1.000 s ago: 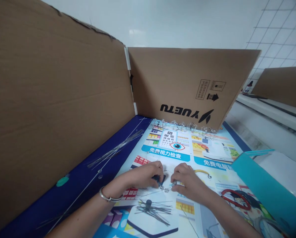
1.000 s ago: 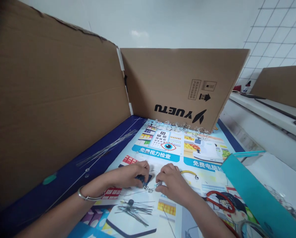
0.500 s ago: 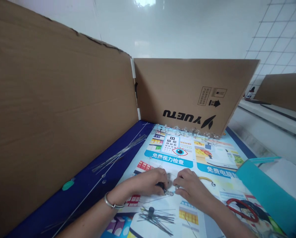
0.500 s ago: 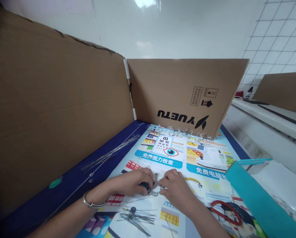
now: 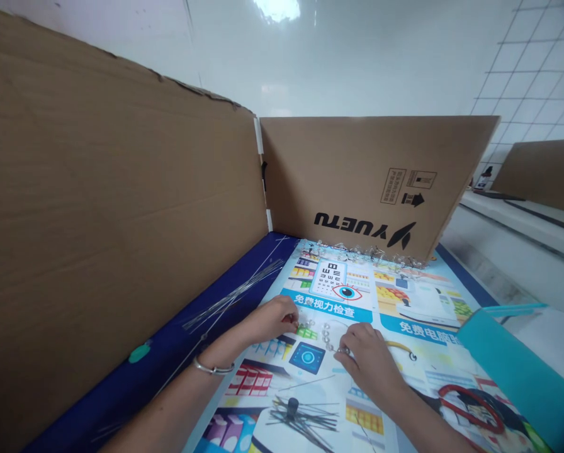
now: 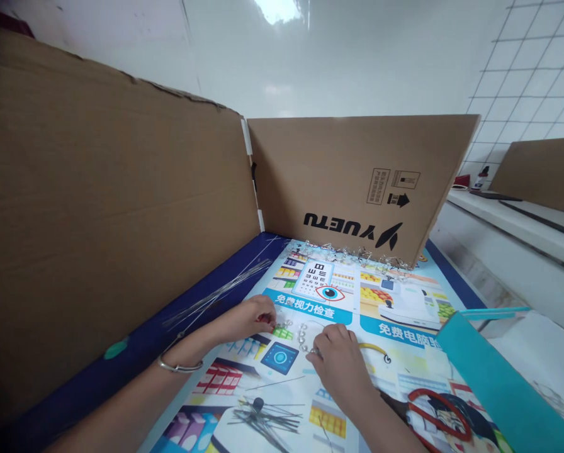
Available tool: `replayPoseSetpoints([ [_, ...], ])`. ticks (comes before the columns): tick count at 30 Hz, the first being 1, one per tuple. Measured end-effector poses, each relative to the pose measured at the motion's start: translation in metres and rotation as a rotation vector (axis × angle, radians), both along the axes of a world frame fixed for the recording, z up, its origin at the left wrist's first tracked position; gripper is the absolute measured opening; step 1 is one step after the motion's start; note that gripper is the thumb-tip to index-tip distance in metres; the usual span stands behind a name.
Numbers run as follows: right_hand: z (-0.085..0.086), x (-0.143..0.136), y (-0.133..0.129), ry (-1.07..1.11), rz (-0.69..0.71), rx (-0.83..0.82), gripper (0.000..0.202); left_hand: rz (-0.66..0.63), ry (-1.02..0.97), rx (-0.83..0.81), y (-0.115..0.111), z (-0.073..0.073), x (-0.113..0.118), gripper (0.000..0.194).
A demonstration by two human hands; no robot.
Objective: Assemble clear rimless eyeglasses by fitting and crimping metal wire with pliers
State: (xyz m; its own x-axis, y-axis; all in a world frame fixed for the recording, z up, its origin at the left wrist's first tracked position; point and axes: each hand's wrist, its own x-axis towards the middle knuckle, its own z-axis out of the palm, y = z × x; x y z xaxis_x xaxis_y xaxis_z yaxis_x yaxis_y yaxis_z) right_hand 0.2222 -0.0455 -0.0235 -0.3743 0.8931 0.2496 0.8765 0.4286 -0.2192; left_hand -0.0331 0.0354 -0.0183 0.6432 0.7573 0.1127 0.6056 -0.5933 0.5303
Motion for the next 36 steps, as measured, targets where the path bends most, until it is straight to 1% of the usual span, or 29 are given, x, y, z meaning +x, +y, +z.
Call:
replayPoseSetpoints([
  [2, -0.005, -0.002, 0.002, -0.001, -0.022, 0.03, 0.017, 0.039, 0.047, 0.017, -0.002, -0.002, 0.006, 0.01],
  [4, -0.008, -0.004, 0.005, 0.001, -0.034, 0.053, 0.018, 0.059, 0.082, 0.015, -0.007, -0.002, 0.012, 0.011],
  [8, -0.01, -0.008, 0.007, 0.011, 0.016, 0.055, 0.018, 0.046, 0.139, -0.031, -0.016, -0.001, 0.02, 0.016],
  [10, -0.005, -0.006, 0.007, 0.016, 0.028, 0.05, 0.024, 0.077, 0.179, -0.03, -0.019, 0.0, 0.021, 0.019],
  [13, 0.01, 0.005, 0.006, -0.02, -0.011, 0.029, 0.036, 0.126, 0.22, 0.006, -0.022, 0.003, 0.022, 0.024],
  [15, 0.023, 0.019, 0.005, -0.075, -0.036, -0.028, 0.044, 0.134, 0.201, 0.05, -0.025, 0.006, 0.025, 0.029],
  [17, 0.034, 0.035, 0.004, -0.125, -0.049, -0.137, 0.056, 0.121, 0.139, 0.144, -0.029, 0.009, 0.031, 0.039],
  [19, 0.041, 0.049, 0.003, -0.165, -0.041, -0.298, 0.071, 0.048, 0.075, 0.247, -0.036, 0.011, 0.038, 0.05],
  [20, 0.043, 0.055, 0.003, -0.174, -0.028, -0.377, 0.076, -0.016, 0.072, 0.264, -0.039, 0.011, 0.041, 0.054],
  [21, 0.043, 0.059, 0.003, -0.178, -0.019, -0.429, 0.077, -0.079, 0.086, 0.259, -0.042, 0.01, 0.044, 0.055],
  [23, 0.042, 0.064, 0.005, -0.19, -0.026, -0.46, 0.074, -0.15, 0.121, 0.236, -0.047, 0.009, 0.047, 0.051],
  [25, 0.04, 0.066, 0.007, -0.191, -0.024, -0.436, 0.063, -0.167, 0.144, 0.228, -0.048, 0.007, 0.048, 0.047],
  [28, 0.04, 0.068, 0.011, -0.196, -0.013, -0.412, 0.046, -0.134, 0.145, 0.242, -0.045, 0.005, 0.045, 0.044],
  [34, 0.035, 0.079, 0.019, -0.251, -0.075, -0.389, 0.023, -0.045, 0.116, 0.269, -0.034, 0.0, 0.04, 0.034],
  [36, 0.033, 0.08, 0.021, -0.272, -0.084, -0.38, 0.018, -0.028, 0.11, 0.272, -0.032, -0.003, 0.039, 0.031],
])
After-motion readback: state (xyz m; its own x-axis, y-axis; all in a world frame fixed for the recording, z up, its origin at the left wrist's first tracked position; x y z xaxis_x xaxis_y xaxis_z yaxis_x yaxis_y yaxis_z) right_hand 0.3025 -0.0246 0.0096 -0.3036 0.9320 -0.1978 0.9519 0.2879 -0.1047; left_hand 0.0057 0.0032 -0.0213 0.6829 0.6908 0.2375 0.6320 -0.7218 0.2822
